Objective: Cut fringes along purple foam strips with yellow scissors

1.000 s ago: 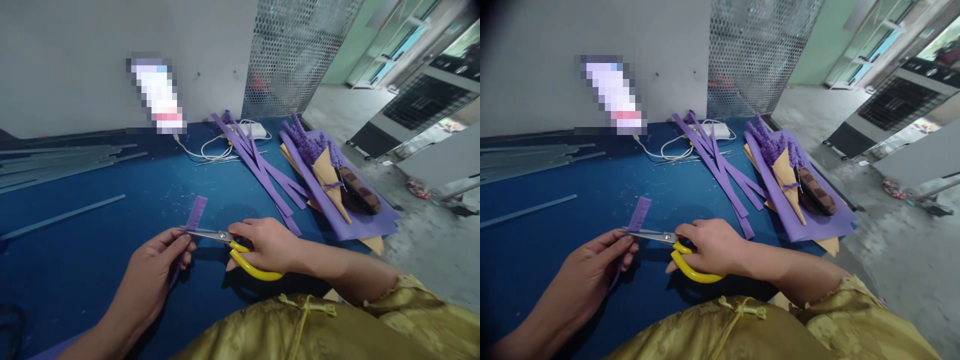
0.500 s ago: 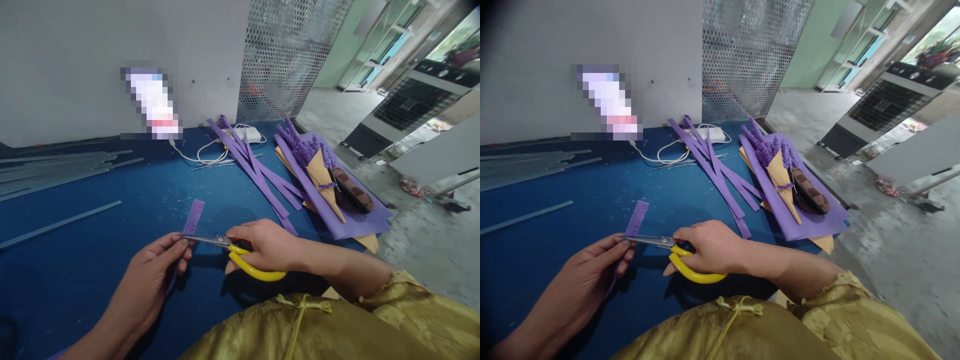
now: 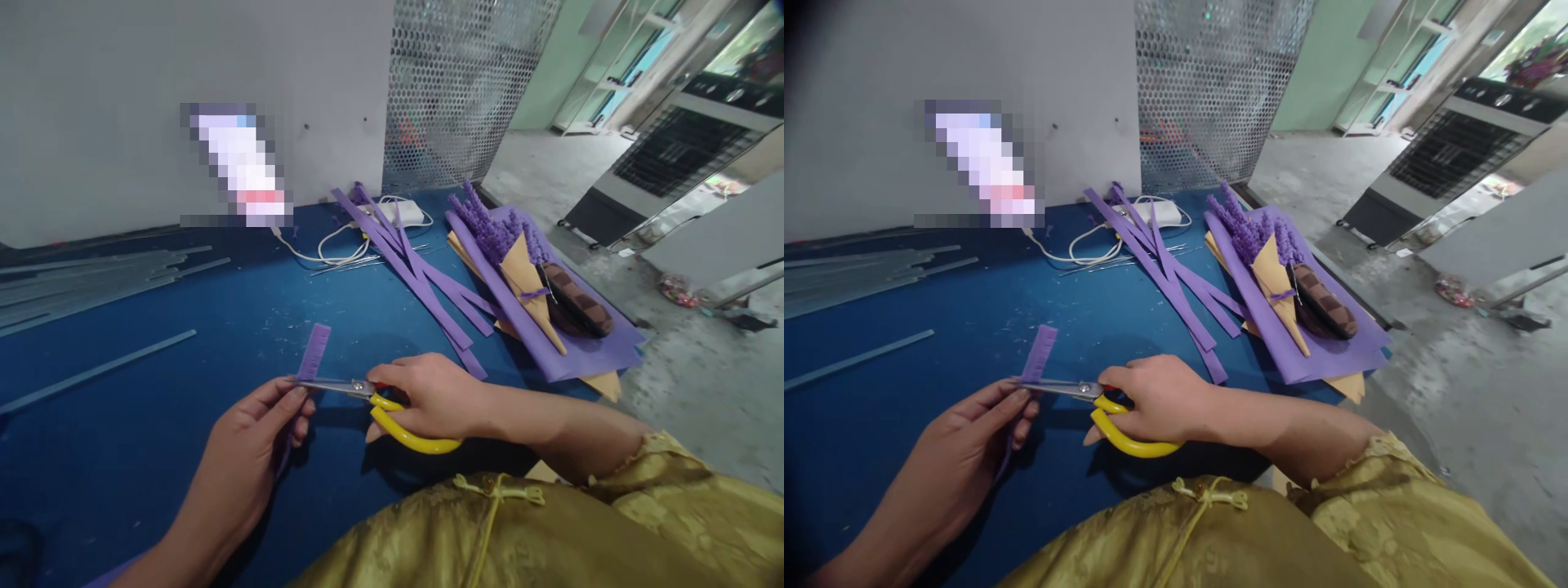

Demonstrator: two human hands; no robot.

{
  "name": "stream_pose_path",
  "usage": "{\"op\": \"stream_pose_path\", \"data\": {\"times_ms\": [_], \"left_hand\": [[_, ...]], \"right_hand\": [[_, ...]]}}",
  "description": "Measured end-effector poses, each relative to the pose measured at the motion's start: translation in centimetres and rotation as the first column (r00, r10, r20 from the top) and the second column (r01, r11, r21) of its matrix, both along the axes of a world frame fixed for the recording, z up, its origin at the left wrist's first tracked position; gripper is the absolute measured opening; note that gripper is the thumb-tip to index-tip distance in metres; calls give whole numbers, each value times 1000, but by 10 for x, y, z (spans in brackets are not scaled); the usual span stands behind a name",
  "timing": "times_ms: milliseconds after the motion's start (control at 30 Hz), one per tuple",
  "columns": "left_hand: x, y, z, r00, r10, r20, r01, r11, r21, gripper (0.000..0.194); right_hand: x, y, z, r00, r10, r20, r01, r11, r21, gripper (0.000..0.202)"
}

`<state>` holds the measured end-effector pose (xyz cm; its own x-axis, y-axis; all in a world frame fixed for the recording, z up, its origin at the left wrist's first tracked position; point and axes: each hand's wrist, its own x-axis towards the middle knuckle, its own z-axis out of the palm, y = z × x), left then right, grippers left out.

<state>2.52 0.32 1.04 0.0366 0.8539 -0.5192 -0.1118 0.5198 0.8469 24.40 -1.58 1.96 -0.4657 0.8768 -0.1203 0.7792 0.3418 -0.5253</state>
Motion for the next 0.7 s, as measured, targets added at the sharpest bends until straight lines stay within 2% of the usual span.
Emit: {"op": "stream_pose_path", "data": {"times_ms": [433,600,700], "left_hand": [[0,0,-1,1000,-10,-5,10,1000,24,29],[-2,-4,-2,999,-31,43,28,998,64,18],[-4,-5,-3,995,-17,103,11,998,61,16]], "right_hand": [[1,-2,-2,1000,-10,-3,10,1000,15,53],[1,-4,0,997,12,-70,-12,1000,-10,42],[2,-3,1,995,-11,-103,3,998,-70,38]]}}
